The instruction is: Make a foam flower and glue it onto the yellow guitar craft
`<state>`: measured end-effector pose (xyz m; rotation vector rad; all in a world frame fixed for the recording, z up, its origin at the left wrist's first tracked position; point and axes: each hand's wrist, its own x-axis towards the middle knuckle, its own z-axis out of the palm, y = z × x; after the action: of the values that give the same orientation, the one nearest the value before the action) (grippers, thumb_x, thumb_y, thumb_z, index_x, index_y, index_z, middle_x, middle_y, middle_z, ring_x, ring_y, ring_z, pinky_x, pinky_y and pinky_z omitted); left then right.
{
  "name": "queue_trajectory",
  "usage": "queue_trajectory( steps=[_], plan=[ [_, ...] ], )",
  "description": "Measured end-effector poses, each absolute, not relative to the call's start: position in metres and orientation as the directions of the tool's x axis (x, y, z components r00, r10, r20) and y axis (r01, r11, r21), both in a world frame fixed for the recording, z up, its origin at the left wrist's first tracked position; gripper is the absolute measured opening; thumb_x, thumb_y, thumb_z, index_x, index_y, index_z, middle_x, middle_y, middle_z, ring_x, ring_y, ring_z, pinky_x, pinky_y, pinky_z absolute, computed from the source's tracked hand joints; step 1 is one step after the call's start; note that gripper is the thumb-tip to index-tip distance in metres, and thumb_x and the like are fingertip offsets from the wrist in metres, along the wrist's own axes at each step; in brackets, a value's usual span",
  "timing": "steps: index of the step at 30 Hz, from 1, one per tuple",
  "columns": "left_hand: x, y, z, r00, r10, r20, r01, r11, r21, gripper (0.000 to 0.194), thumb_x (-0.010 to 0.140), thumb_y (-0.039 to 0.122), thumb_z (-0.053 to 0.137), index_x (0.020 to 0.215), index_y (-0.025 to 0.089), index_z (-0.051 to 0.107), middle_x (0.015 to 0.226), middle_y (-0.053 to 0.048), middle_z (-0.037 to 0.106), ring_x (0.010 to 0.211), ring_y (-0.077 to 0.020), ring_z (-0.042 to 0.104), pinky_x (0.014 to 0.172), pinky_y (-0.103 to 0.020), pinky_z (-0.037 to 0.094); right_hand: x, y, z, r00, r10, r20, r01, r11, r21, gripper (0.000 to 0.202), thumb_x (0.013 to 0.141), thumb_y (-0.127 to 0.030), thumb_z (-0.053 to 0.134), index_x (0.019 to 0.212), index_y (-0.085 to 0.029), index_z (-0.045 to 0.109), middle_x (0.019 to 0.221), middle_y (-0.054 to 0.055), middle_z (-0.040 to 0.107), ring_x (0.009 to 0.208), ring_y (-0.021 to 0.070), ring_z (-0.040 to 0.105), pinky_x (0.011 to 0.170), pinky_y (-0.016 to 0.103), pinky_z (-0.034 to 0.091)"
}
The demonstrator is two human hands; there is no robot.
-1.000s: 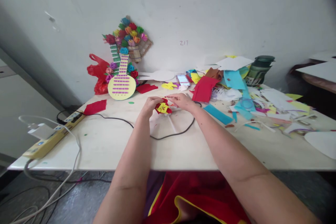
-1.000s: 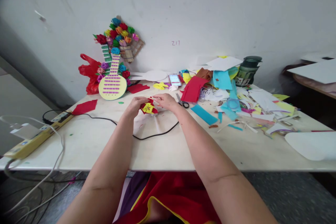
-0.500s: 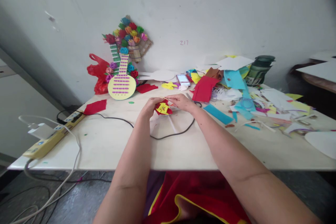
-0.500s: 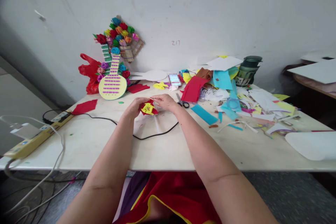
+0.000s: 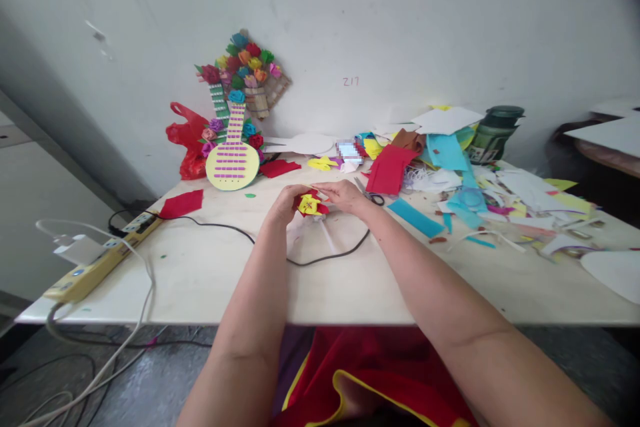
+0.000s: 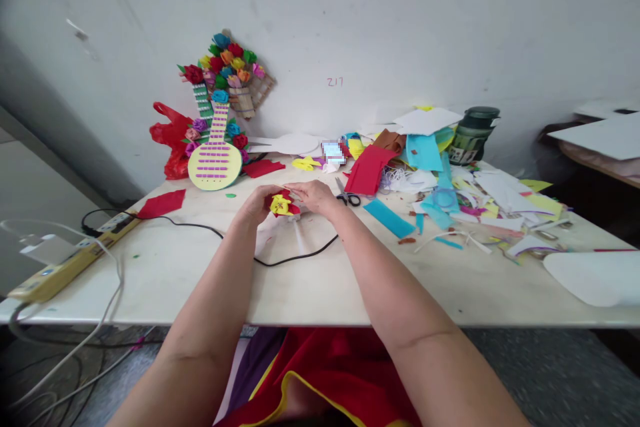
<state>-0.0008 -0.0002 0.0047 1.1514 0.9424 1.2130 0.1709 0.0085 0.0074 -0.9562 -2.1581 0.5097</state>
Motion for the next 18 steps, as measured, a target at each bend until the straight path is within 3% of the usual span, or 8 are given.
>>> queue_trajectory(
  steps=[5,12,18],
  plan=[
    [-0.0010,0.0016,0.0020,0.115,0.991,0.065,-0.212,-0.039,0.977,0.014,0.054,0.024,0.064,0.061,0.012,0.064,0.058,-0.003,0.062,0.052,-0.0130,0.055,0.052,-0.024,0.042,0.1709,-0.0010,0.0157,-0.442,0.793,0.420,0.627,0.608,-0.487,0.037,0.079,-0.020,0.052,0.112,-0.036,0.060,0.109,-0.004,0.064,0.101,0.0190,0.059,0.088,0.031,0.043],
    [0.0004,-0.0025,0.0056,0.113,0.991,0.068,-0.188,-0.046,0.981,0.014,0.054,0.024,0.066,0.056,0.011,0.062,0.055,-0.002,0.061,0.049,-0.0119,0.054,0.051,-0.023,0.041,0.1693,-0.0013,0.0159,-0.394,0.814,0.427,0.644,0.576,-0.504,0.037,0.073,-0.020,0.061,0.106,-0.037,0.064,0.093,-0.004,0.070,0.093,0.0195,0.061,0.079,0.027,0.045],
    [0.0009,-0.0031,0.0071,0.111,0.991,0.076,-0.184,-0.055,0.981,0.015,0.051,0.025,0.068,0.056,0.011,0.063,0.053,-0.002,0.060,0.050,-0.0124,0.054,0.051,-0.023,0.041,0.1684,-0.0011,0.0142,-0.430,0.794,0.430,0.640,0.604,-0.475,0.034,0.079,-0.024,0.053,0.109,-0.036,0.062,0.106,-0.004,0.066,0.098,0.0190,0.059,0.084,0.030,0.043]
  ],
)
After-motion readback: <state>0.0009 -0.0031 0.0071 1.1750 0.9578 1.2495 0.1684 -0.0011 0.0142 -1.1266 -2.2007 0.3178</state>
